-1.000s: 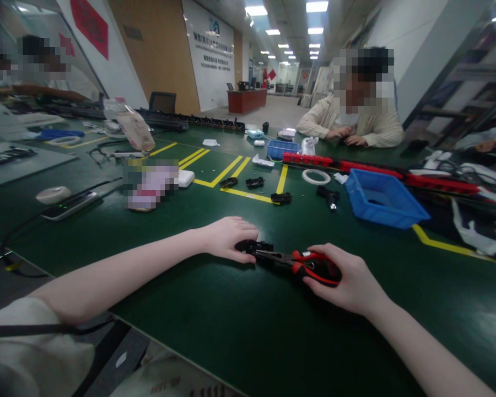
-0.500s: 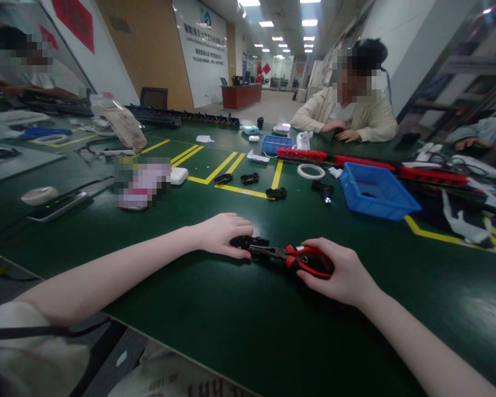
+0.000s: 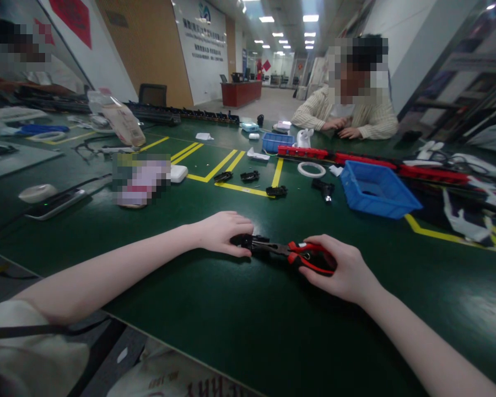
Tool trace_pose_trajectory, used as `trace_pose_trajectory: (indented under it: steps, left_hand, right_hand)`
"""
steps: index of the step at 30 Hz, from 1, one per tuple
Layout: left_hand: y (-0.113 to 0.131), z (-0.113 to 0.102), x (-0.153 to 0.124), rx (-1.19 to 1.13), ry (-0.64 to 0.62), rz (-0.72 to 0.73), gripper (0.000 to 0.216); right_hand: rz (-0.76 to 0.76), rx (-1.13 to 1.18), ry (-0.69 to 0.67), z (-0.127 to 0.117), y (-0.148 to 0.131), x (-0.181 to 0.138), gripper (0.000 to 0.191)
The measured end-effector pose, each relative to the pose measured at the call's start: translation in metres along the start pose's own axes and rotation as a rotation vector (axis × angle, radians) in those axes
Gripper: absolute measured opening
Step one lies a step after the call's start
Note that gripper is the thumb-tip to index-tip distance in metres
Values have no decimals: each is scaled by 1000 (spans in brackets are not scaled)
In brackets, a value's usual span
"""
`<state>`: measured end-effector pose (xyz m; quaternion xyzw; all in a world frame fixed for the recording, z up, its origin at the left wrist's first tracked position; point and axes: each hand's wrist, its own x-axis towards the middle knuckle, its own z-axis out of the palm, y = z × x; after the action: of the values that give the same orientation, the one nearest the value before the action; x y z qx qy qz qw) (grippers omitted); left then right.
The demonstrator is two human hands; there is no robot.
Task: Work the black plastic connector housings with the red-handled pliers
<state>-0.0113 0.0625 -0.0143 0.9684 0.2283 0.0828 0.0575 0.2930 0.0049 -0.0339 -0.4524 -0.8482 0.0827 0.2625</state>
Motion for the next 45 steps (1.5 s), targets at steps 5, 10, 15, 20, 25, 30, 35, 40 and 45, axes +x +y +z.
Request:
trace_pose_trajectory:
  steps: [5, 10, 15, 20, 25, 30, 35, 40, 45]
  left_hand:
    - [1, 0, 0, -5, -3, -4, 37]
    - [-1, 1, 0, 3, 3, 1, 38]
    - [0, 1, 0, 25, 6, 3, 38]
    - [1, 0, 0, 29, -1, -2, 38]
    - [1, 0, 0, 32, -2, -1, 38]
    - [0, 0, 1, 21, 3, 5, 37]
    - [0, 1, 0, 33, 2, 5, 38]
    - [-1, 2, 0, 32, 6, 13, 37]
    - [-2, 2, 0, 45, 8, 8, 39]
  right_hand:
    - [-11, 6, 3, 0, -2, 0, 36]
    - [-33, -7, -29, -1, 1, 1, 39]
    - [-52, -12, -48, 0, 2, 1, 39]
    - [-3, 13, -21, 0, -4, 1, 36]
    - [-24, 23, -42, -1, -5, 1, 36]
    - [-34, 9, -70, -1, -1, 3, 37]
    - [-49, -2, -62, -3, 1, 2, 37]
    - [-36, 8, -49, -3, -2, 2, 36]
    - [-53, -1, -53, -3, -2, 3, 37]
